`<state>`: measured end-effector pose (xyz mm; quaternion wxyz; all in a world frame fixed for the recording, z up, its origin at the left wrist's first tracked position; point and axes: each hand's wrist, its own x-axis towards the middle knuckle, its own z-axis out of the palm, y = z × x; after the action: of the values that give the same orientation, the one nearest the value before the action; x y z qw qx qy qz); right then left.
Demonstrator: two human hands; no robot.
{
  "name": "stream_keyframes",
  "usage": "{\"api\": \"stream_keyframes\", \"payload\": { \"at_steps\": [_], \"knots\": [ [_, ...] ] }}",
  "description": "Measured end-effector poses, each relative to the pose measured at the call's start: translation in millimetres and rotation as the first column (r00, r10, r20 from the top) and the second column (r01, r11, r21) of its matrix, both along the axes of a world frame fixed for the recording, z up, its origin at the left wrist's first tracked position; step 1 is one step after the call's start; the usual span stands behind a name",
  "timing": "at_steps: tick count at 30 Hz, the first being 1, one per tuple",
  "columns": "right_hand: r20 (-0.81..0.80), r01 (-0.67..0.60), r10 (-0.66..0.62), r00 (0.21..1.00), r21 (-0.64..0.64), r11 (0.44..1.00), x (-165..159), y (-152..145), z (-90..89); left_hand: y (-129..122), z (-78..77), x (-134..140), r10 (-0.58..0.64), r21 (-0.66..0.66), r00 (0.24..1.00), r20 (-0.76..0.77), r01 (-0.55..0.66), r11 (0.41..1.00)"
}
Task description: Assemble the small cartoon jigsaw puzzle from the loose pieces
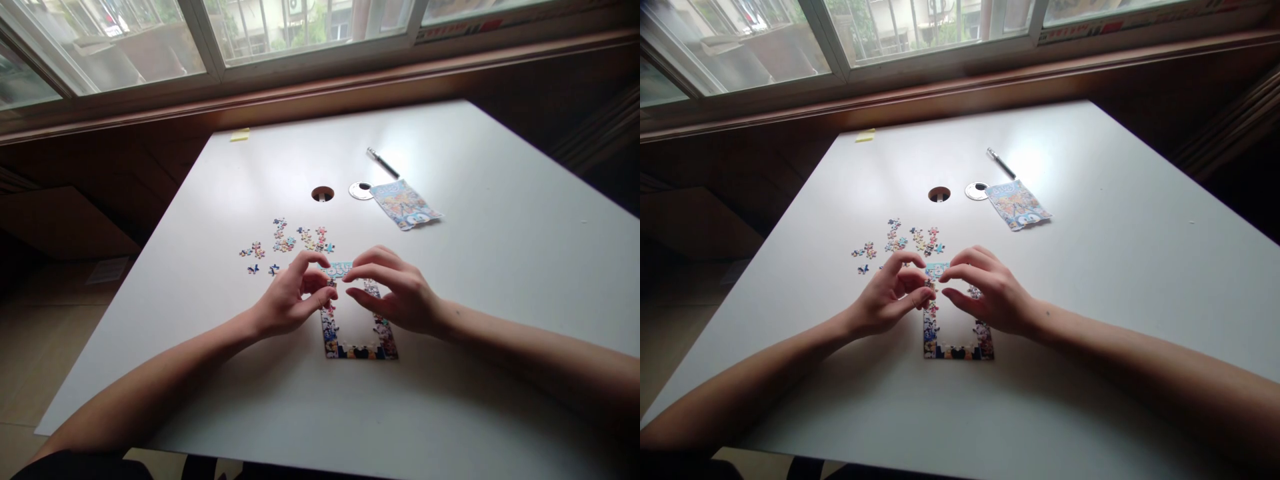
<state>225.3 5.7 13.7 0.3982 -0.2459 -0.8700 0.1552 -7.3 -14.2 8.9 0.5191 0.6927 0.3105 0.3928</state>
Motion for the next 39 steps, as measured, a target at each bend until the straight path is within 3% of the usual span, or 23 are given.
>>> {"api": "stream_keyframes", "payload": {
  "at_steps": [2, 5, 8, 12, 19, 39],
  "knots": [
    [0.000, -0.011, 0.011, 1.000, -0.007, 1.000, 0.0, 0.3, -0.5, 0.2, -0.1, -0.3, -0.005, -0.021, 1.000, -0.018, 0.004, 1.000],
    [-0.001, -0.013, 0.013, 1.000, -0.022, 1.000, 0.0, 0.2, -1.4, 1.3, 2.3, -0.6, 0.018, 0.051, 0.996, -0.090, -0.013, 0.999],
    [-0.003, -0.001, 0.001, 1.000, -0.032, 0.999, -0.5, 0.3, -1.9, 2.0, 3.0, -0.8, 0.028, 0.054, 0.997, -0.068, -0.025, 0.998],
    [0.001, -0.018, 0.018, 1.000, -0.020, 1.000, -1.8, 0.9, -1.9, 2.5, 2.2, -1.5, -0.018, 0.000, 0.998, -0.063, 0.018, 1.000],
    [0.042, -0.110, 0.110, 0.993, -0.015, 0.994, -3.2, 1.1, -1.7, 5.5, 5.7, -3.8, -0.088, 0.046, 0.978, -0.191, 0.098, 0.994],
    [0.068, -0.182, 0.178, 0.982, 0.042, 0.982, -1.5, 3.9, -8.8, 5.5, 2.2, -6.3, -0.177, 0.023, 0.958, -0.224, 0.186, 0.982]
  ]
}}
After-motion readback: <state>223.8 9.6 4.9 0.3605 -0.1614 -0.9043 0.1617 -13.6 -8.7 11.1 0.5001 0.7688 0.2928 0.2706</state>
